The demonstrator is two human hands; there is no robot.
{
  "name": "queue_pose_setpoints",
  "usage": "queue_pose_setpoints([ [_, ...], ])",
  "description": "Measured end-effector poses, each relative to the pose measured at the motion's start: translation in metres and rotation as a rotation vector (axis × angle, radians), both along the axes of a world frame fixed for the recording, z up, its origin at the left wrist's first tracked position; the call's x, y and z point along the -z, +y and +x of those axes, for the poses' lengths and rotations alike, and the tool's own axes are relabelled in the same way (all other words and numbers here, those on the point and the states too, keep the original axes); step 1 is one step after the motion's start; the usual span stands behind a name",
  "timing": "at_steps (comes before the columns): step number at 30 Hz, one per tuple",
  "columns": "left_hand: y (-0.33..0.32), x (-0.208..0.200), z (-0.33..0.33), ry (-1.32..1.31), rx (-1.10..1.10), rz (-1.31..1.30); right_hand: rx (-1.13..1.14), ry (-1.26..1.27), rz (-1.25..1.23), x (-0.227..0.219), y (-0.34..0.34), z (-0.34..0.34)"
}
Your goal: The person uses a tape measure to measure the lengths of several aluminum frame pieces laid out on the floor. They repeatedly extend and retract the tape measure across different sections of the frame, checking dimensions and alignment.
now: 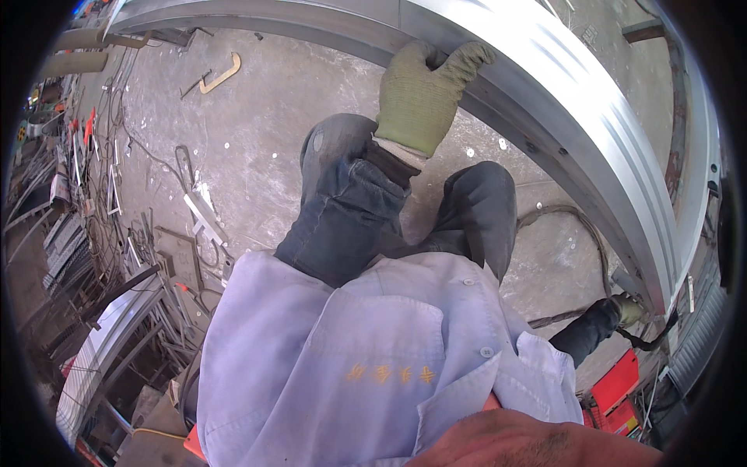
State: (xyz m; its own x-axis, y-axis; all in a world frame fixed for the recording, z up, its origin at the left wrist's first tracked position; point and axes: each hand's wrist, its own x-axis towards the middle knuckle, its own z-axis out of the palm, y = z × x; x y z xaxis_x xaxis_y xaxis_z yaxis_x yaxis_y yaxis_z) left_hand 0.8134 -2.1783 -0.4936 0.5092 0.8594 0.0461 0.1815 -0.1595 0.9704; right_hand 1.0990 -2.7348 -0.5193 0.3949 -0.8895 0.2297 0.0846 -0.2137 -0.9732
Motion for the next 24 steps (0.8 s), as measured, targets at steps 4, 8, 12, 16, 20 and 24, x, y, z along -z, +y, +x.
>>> queue_pose_setpoints([
  [4,-0.001,0.003,0.003,-0.041,-0.026,-0.015,-0.218,-0.105,-0.456,-0.023,0.061,-0.004],
  [8,-0.003,0.002,0.005,-0.075,-0.066,0.003,-0.295,-0.209,-0.645,-0.035,0.095,-0.012],
  [12,-0.003,0.006,0.006,-0.053,-0.081,0.021,-0.309,-0.257,-0.693,-0.035,0.106,-0.010],
  [16,0.000,0.005,0.003,0.106,-0.029,0.117,-0.297,-0.285,-0.716,-0.040,0.109,-0.005],
  [20,0.000,0.014,0.007,0.014,-0.058,0.176,-0.293,-0.310,-0.736,-0.042,0.114,0.000],
  [24,0.002,0.014,0.010,-0.052,-0.057,0.150,-0.288,-0.326,-0.750,-0.043,0.115,0.001],
])
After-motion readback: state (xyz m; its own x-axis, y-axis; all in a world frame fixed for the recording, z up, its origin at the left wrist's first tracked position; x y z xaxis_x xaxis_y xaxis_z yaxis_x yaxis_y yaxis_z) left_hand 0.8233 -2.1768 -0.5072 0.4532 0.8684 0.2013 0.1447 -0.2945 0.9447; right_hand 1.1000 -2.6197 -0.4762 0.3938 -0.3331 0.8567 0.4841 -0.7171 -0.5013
